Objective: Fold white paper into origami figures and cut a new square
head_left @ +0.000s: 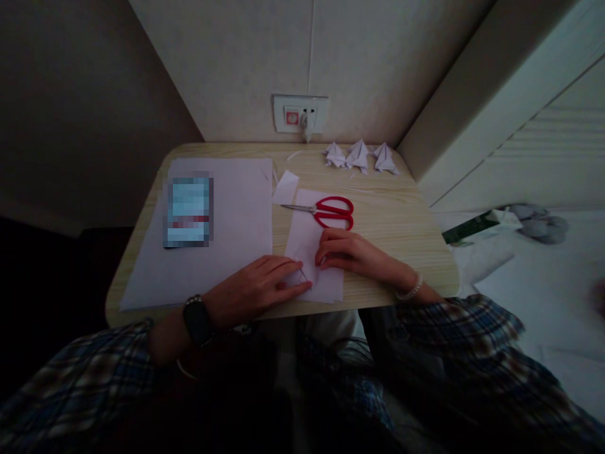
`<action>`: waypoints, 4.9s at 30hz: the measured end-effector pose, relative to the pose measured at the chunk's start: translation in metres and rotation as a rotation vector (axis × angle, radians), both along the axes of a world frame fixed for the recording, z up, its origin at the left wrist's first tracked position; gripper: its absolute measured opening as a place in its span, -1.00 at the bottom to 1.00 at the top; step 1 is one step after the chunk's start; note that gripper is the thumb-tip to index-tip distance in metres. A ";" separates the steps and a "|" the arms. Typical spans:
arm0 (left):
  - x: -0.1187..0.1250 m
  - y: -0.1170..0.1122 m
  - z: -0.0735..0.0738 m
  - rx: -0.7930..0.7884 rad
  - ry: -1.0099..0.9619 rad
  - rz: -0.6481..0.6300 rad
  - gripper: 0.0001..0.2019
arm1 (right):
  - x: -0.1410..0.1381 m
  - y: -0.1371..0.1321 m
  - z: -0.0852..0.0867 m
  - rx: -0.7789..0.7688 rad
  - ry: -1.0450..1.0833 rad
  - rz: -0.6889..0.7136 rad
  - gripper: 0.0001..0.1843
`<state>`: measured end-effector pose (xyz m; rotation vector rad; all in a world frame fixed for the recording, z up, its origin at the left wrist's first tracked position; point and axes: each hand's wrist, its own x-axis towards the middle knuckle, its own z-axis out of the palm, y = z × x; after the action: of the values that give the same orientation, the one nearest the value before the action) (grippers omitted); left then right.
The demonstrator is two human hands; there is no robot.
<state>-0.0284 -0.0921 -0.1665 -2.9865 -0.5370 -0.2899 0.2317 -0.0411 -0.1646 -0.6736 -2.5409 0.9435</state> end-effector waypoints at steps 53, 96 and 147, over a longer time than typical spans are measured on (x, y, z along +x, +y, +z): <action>0.009 -0.005 0.005 0.044 -0.012 -0.123 -0.68 | -0.030 -0.010 0.005 -0.041 -0.232 -0.366 -0.85; 0.007 -0.002 -0.004 -0.031 -0.034 -0.092 -0.65 | -0.024 -0.003 -0.004 -0.143 -0.130 -0.368 -0.91; 0.008 0.001 -0.005 -0.089 0.053 -0.043 -0.60 | -0.031 -0.006 -0.001 -0.151 -0.207 -0.496 -0.84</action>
<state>-0.0203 -0.0913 -0.1715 -3.0849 -0.4938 -0.1941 0.2003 -0.0471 -0.1658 -1.4296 -2.3015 0.9241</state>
